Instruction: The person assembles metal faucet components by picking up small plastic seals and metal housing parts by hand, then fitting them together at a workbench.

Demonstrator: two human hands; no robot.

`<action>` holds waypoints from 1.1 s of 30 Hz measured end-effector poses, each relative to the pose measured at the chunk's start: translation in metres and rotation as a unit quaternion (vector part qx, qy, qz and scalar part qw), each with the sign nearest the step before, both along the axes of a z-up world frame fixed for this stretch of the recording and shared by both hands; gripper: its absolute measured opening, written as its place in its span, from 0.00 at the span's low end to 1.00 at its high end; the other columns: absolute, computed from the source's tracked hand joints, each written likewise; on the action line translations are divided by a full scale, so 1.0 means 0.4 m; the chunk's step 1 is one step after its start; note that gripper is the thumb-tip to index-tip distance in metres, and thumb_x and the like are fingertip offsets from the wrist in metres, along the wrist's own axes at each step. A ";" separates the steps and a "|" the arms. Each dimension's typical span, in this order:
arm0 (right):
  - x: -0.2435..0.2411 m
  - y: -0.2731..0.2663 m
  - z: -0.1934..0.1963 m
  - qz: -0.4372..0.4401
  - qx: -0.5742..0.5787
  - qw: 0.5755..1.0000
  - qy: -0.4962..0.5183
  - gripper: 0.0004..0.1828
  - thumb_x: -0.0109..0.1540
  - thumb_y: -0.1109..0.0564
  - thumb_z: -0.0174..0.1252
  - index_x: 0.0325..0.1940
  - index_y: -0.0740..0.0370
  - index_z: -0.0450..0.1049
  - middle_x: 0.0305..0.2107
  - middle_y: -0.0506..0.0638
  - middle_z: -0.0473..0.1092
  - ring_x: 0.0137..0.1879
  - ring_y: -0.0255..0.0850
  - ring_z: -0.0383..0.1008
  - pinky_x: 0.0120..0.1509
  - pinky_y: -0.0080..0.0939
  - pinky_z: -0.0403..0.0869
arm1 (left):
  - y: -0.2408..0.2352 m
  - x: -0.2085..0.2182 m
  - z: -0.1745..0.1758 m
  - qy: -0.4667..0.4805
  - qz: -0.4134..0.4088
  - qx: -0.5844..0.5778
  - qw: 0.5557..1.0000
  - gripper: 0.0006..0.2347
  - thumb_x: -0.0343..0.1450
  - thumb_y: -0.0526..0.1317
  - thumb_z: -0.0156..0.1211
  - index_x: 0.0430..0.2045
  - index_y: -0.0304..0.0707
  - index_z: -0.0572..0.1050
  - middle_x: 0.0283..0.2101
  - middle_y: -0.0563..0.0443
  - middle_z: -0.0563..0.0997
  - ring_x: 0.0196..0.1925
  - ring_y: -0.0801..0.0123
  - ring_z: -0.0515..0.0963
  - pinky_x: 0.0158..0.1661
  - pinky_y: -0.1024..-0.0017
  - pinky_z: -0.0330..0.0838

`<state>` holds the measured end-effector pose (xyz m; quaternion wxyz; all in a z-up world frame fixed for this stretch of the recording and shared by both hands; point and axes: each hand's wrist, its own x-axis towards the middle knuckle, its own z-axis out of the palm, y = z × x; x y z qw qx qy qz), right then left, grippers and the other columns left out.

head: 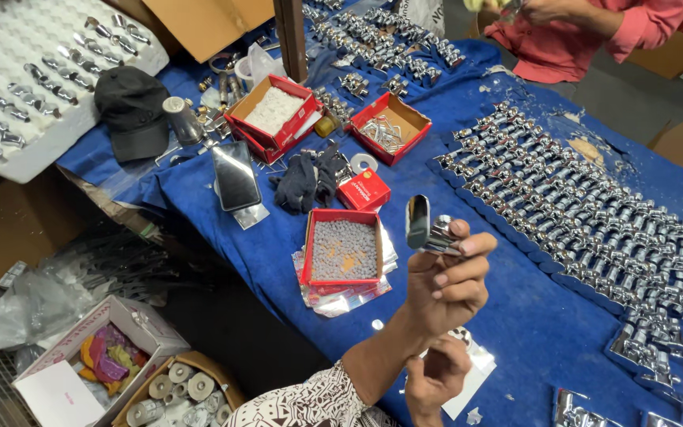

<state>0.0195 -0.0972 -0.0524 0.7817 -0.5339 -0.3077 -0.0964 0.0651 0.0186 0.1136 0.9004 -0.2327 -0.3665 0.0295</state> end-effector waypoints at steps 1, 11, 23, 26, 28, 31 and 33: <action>-0.005 0.002 -0.002 0.028 0.002 1.000 0.012 0.29 0.52 0.72 0.60 0.57 0.63 0.63 0.50 0.54 0.64 0.53 0.39 0.68 0.59 0.36 0.71 | 0.008 0.001 -0.003 -0.001 0.009 0.002 1.000 0.11 0.77 0.36 0.63 0.50 0.29 0.76 0.46 0.48 0.70 0.30 0.77 0.69 0.27 0.83 0.66; 0.002 0.035 0.097 -0.014 -0.002 0.997 -0.072 0.32 0.52 0.69 0.64 0.58 0.60 0.64 0.51 0.50 0.63 0.55 0.38 0.67 0.60 0.35 0.70 | 0.019 -0.003 -0.020 0.039 0.014 0.029 0.999 0.12 0.78 0.39 0.61 0.52 0.31 0.75 0.47 0.48 0.71 0.30 0.78 0.68 0.27 0.83 0.64; -0.019 0.024 0.060 -0.019 -0.013 0.999 -0.034 0.30 0.52 0.74 0.62 0.54 0.60 0.63 0.51 0.51 0.64 0.50 0.36 0.68 0.55 0.33 0.71 | 0.019 -0.010 -0.022 0.030 0.029 0.023 0.999 0.11 0.79 0.38 0.61 0.52 0.29 0.75 0.44 0.48 0.71 0.31 0.79 0.68 0.27 0.83 0.64; -0.020 0.014 0.039 0.001 -0.020 1.000 -0.011 0.30 0.52 0.74 0.63 0.54 0.61 0.64 0.49 0.52 0.66 0.49 0.37 0.70 0.55 0.32 0.72 | 0.021 -0.009 -0.031 0.024 0.038 0.024 0.999 0.11 0.79 0.38 0.61 0.52 0.30 0.76 0.44 0.48 0.71 0.31 0.79 0.68 0.27 0.83 0.64; -0.005 0.011 0.056 -0.015 -0.047 0.998 -0.042 0.29 0.51 0.75 0.63 0.53 0.61 0.66 0.46 0.50 0.68 0.48 0.37 0.70 0.54 0.31 0.71 | 0.021 -0.004 -0.033 0.029 0.037 0.022 0.999 0.11 0.80 0.38 0.61 0.52 0.31 0.76 0.44 0.49 0.71 0.31 0.79 0.68 0.27 0.83 0.64; -0.004 0.017 0.108 -0.052 -0.038 0.997 -0.041 0.29 0.52 0.74 0.63 0.53 0.60 0.65 0.57 0.51 0.61 0.54 0.37 0.69 0.51 0.29 0.72 | 0.017 0.004 -0.027 0.028 0.024 0.016 0.999 0.12 0.79 0.40 0.62 0.52 0.31 0.75 0.44 0.49 0.71 0.31 0.78 0.68 0.28 0.82 0.63; -0.014 0.026 0.122 -0.052 -0.040 0.998 -0.024 0.29 0.52 0.74 0.63 0.54 0.60 0.65 0.56 0.51 0.62 0.51 0.35 0.68 0.49 0.28 0.70 | 0.019 0.003 -0.028 0.028 0.018 0.018 0.999 0.12 0.79 0.41 0.63 0.52 0.32 0.75 0.45 0.49 0.71 0.31 0.78 0.67 0.29 0.82 0.64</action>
